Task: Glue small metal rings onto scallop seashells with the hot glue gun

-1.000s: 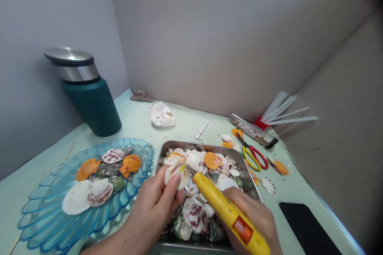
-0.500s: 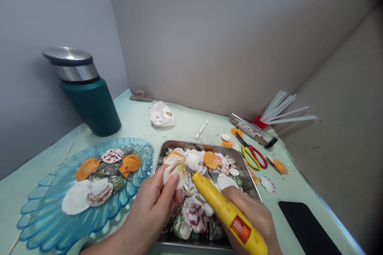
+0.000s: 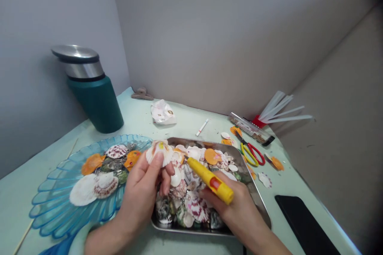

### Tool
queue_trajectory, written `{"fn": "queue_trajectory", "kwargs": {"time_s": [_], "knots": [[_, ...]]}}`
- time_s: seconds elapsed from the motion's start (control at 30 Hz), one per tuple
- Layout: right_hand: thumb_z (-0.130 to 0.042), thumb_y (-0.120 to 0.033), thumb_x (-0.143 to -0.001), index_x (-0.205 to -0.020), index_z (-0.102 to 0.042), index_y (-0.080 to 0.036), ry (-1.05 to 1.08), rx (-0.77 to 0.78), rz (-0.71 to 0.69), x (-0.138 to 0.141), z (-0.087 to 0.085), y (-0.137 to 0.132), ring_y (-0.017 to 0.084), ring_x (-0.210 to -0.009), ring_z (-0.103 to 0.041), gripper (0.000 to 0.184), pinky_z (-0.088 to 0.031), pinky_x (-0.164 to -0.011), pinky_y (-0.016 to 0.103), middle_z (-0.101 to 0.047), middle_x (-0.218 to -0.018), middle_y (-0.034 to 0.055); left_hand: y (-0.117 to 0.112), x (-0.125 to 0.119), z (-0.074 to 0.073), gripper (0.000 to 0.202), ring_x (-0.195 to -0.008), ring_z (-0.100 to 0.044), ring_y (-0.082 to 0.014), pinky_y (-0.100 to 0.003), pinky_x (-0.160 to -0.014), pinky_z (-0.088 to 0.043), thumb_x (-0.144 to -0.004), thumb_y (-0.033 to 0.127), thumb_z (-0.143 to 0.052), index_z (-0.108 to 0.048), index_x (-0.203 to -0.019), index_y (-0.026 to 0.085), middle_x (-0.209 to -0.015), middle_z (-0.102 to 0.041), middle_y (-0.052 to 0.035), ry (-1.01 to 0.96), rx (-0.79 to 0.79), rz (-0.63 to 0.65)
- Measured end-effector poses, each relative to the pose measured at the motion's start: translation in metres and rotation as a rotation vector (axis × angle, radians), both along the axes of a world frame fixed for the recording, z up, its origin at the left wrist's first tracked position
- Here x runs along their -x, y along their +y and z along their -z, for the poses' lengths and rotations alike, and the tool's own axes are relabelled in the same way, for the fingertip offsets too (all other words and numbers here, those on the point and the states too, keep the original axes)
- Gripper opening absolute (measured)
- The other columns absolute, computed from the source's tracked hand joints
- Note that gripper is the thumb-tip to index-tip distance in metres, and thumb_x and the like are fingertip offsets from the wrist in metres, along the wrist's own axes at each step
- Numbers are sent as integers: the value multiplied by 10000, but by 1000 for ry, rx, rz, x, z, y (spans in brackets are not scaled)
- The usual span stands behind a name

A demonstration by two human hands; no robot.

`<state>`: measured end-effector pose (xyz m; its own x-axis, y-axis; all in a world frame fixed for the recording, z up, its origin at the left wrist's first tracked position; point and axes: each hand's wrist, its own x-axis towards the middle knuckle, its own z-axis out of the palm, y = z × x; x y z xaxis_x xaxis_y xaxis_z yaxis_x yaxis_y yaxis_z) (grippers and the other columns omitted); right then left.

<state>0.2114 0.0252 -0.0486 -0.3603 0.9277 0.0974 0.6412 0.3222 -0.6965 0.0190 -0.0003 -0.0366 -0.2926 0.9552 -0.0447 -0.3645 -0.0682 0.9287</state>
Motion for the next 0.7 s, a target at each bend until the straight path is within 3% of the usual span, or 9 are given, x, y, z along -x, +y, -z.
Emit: {"fn": "queue_trajectory", "kwargs": {"time_s": [0.1,0.2,0.43,0.6,0.7], "knots": [[-607,-228,-755,-740,-526,-224,-87,81,-26,15,-3,2,155,-625,-531,83,-368,-584,237,-591,-682,-31,-2,3,-3,158,-386,-444,-26,-148,-458,-368,-886,314,-516,-505,-801,181,-639,-611,47,-27,-36,-27],[-622,-137,-677,-714,-538,-222,-122,108,1,28,0,5,157,-598,-542,125,-347,-561,229,-606,-647,-32,-2,6,-5,158,-390,-456,-29,-148,-439,-356,-886,324,-512,-514,-817,182,-648,-610,41,-33,-71,-26],[-596,-76,-633,-709,-541,-206,-80,86,8,36,6,6,155,-581,-536,161,-342,-544,234,-598,-630,-30,-5,7,-8,156,-404,-459,-27,-145,-428,-336,-903,315,-489,-497,-821,183,-654,-603,48,-1,-97,-29],[-572,-176,-738,-734,-523,-201,66,83,22,21,-2,12,145,-574,-537,56,-430,-548,249,-563,-639,-30,-5,6,-7,184,-392,-444,-25,-147,-420,-330,-895,341,-502,-484,-803,182,-643,-593,56,42,-65,1],[-586,-277,-785,-801,-542,-191,180,98,35,10,-12,15,139,-561,-563,98,-479,-538,257,-585,-670,-15,-5,3,-6,264,-348,-394,-31,-144,-388,-292,-890,387,-496,-481,-734,175,-498,-534,72,136,21,112]]}}
